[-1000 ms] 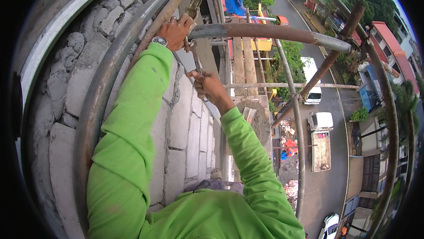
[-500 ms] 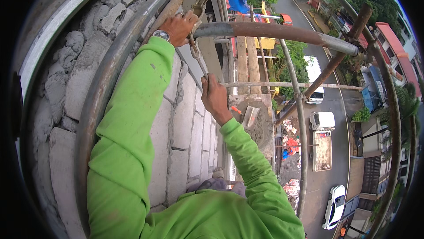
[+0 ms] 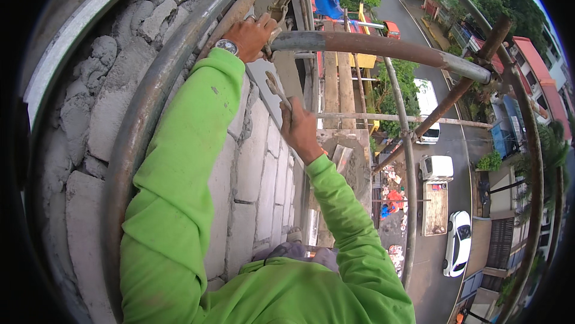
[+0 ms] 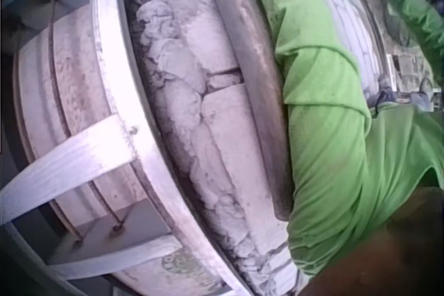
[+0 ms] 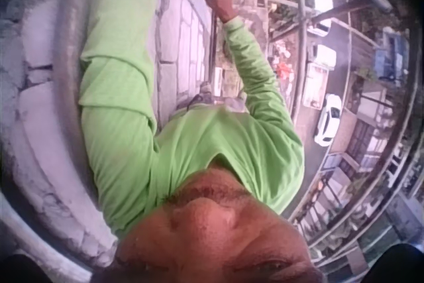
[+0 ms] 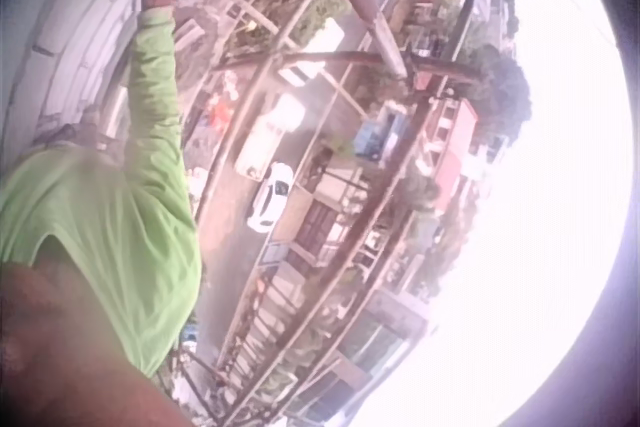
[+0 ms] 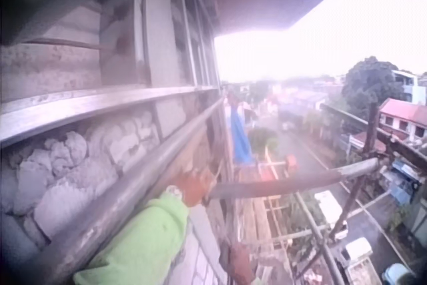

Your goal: The person is assembling a metal scaffolding structure on the exterior of a building. They use a wrench to tighten couplers that connect metal poles to the wall and to each other. The person adjusts the position of the poles and secures them to the wall using the couplers.

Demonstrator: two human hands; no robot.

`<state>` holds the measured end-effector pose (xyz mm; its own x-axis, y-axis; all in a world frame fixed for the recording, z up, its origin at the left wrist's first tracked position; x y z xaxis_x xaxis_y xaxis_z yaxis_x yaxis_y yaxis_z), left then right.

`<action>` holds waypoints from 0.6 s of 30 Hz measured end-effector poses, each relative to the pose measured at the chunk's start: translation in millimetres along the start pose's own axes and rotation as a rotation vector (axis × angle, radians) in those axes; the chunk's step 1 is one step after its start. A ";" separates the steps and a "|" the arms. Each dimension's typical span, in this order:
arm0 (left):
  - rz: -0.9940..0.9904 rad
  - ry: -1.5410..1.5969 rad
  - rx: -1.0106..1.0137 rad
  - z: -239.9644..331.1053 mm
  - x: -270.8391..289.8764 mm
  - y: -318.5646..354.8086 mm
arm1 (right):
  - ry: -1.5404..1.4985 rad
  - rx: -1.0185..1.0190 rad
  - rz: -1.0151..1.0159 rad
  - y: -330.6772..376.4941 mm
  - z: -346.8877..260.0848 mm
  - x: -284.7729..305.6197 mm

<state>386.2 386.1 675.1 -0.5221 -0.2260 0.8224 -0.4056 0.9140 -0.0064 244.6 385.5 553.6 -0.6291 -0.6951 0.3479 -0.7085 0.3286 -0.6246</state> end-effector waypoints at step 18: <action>0.374 0.790 0.399 -41.5 -1.1 39.5 | -0.433 -0.446 -0.327 -215.0 60.2 -8.4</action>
<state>401.9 436.4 697.6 -0.0723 0.4824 0.8730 -0.6170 0.6660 -0.4191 421.4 282.2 642.8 -0.2432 -0.9647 0.1011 -0.9615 0.2260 -0.1565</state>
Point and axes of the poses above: each hand's wrist, its own y-axis away from the middle knuckle, its own x-axis out of the back of the hand, z = x × y, the point moved 10 cm from there along -y, towards the middle knuckle, and after that the axes turned 14 degrees about -z, right-handed, at the moved point
